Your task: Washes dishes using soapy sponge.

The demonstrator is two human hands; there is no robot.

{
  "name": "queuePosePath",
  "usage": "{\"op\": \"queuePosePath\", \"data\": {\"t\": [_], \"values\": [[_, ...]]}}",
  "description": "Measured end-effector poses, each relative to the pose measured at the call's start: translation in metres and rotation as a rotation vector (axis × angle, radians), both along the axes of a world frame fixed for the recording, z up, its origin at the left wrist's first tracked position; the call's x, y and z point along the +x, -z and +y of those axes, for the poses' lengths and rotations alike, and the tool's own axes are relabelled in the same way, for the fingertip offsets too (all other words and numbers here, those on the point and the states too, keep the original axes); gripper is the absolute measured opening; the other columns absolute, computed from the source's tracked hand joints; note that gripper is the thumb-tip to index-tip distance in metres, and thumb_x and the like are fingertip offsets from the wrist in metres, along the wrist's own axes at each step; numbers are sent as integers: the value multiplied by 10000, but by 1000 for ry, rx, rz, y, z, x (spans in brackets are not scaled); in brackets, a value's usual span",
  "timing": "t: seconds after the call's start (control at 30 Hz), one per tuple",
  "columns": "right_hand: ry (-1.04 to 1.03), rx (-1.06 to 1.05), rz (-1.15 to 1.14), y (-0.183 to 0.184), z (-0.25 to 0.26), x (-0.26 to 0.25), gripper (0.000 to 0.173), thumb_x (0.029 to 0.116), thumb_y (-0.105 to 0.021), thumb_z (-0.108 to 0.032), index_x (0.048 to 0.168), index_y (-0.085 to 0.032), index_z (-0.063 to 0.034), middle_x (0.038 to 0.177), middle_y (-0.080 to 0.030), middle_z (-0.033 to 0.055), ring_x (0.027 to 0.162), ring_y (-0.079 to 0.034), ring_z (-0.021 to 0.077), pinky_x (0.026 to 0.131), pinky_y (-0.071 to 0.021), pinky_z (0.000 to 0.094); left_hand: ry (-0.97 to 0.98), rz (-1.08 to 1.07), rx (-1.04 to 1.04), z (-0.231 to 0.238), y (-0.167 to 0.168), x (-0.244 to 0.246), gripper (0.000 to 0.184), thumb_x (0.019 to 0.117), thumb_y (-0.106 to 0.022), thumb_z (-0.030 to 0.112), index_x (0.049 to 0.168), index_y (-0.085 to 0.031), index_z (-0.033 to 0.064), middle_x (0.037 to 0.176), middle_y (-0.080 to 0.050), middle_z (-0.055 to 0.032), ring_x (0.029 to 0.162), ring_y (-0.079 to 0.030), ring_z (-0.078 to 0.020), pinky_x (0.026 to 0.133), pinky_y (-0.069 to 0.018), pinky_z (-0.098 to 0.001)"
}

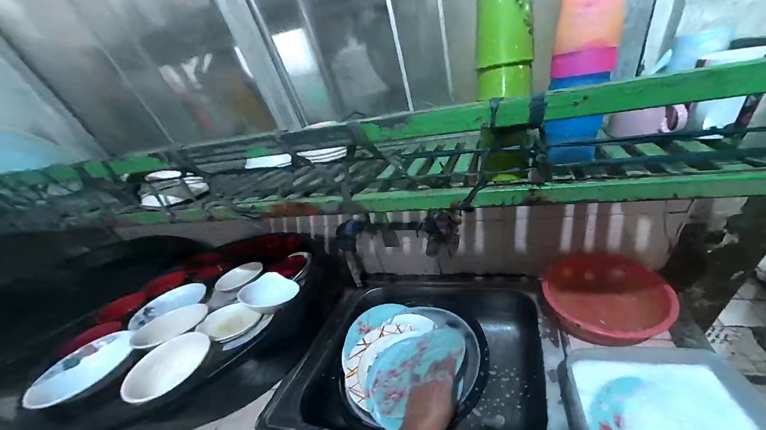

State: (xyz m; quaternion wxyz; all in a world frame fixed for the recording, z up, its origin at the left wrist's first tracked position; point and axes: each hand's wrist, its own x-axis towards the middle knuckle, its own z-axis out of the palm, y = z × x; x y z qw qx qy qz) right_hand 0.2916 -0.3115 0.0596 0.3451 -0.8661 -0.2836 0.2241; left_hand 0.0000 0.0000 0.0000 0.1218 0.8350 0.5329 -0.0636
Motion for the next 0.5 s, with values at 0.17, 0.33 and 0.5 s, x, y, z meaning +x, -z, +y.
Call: {"op": "queuePosePath", "data": {"t": [0.17, 0.33, 0.5], "values": [[-15, -78, -14, 31, 1, 11, 509, 1015, -592, -333, 1368, -581, 34, 1321, -601, 317, 1253, -575, 466, 1062, -423, 655, 148, -175, -3, -14, -33, 63, 672, 1063, -434, 495, 1588, -365, 82, 1662, -311, -120, 1561, -204, -327, 1236, -183, -598], [-11, -171, 15, 10, 8, 3, 428, 1028, -584, -271, 1309, -622, 49, 1292, -626, 297, 1238, -593, 432, 1062, -431, 607, 625, -343, -144, -89, -71, 164, 436, 1025, -528, 110, 1456, -555, 50, 1541, -492, -145, 1453, -430, -302, 1179, -385, -485], [95, -44, 12, 21, -6, 2, 467, 980, -622, -320, 1269, -644, 46, 1231, -653, 288, 1166, -629, 420, 1009, -462, 619, 449, -82, -321, -112, -69, 208, 375, 1020, -519, 114, 1371, -587, 3, 1454, -535, -192, 1358, -502, -383, 1036, -482, -594]]}}
